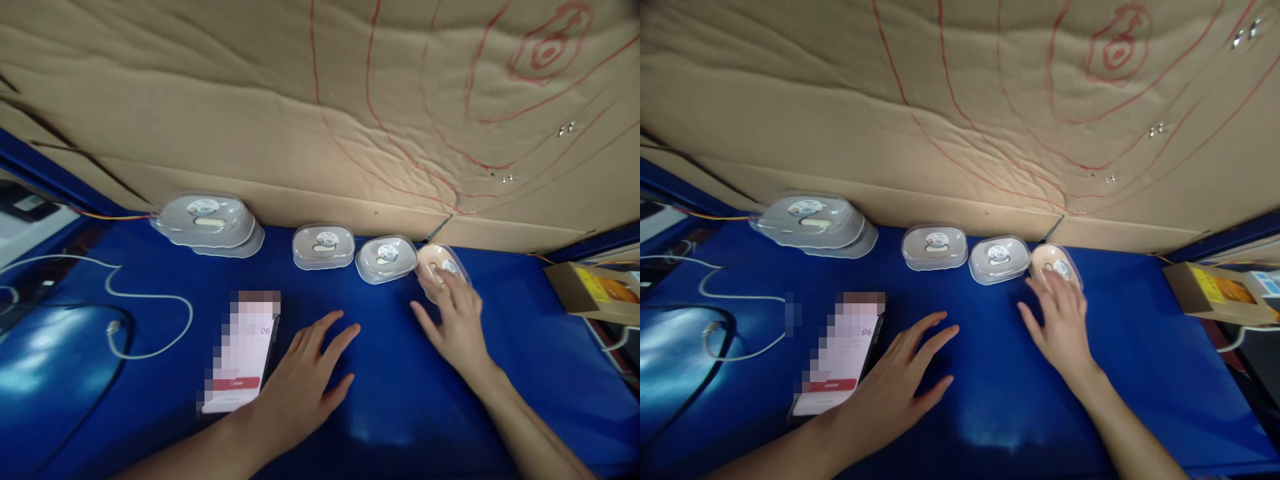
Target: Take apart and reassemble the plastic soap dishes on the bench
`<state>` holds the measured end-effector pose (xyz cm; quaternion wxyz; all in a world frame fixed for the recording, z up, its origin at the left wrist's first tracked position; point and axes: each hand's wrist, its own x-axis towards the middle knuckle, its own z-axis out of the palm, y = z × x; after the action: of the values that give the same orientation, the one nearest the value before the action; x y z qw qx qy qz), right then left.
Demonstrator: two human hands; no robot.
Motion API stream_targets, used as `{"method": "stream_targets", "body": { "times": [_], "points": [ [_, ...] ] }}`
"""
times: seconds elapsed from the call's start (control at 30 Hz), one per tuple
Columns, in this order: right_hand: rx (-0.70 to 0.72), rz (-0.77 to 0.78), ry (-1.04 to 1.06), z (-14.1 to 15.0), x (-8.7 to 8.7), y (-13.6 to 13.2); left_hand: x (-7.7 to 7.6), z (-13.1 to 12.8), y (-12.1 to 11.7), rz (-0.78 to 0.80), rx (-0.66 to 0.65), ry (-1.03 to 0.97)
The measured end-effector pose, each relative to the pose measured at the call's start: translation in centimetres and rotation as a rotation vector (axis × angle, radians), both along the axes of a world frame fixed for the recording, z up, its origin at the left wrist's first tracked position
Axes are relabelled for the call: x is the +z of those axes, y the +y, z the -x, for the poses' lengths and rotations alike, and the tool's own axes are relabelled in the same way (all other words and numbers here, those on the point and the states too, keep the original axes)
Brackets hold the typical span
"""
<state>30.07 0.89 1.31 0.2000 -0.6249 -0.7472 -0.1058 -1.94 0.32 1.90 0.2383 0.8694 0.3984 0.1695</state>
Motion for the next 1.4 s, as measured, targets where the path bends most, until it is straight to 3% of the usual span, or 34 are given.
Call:
{"method": "stream_targets", "body": {
  "times": [0.07,0.13,0.3,0.57,0.8,0.9,1.03,1.17,1.4],
  "points": [
    [-0.192,-0.027,-0.021,-1.3,0.2,0.5,0.0,0.1,0.0,0.0,-0.002,-0.002],
    [-0.309,0.057,0.018,-2.8,0.3,1.0,0.0,0.1,-0.1,-0.004,-0.006,-0.007],
    [-0.303,0.259,0.139,-5.3,0.2,0.7,0.0,0.2,0.0,-0.005,-0.018,-0.005],
    [-0.013,0.472,0.119,-2.7,2.1,-3.2,-0.3,0.2,0.1,0.027,-0.019,-0.003],
    [0.545,0.716,0.316,1.3,3.1,-3.8,-0.4,0.3,-0.1,0.151,-0.098,-0.044],
    [0.69,0.797,0.432,1.9,2.9,-3.6,-0.3,0.4,-0.2,0.221,-0.139,-0.014],
    [0.666,0.757,0.541,0.9,3.1,-2.9,-0.3,0.5,-0.2,0.247,-0.139,0.008],
    [0.527,0.586,0.547,-0.5,2.8,-1.7,0.0,0.4,-0.2,0.219,-0.129,-0.005],
    [0.392,0.434,0.341,0.2,-0.2,-0.7,0.7,0.2,0.0,0.096,-0.274,0.032]
  ]
}}
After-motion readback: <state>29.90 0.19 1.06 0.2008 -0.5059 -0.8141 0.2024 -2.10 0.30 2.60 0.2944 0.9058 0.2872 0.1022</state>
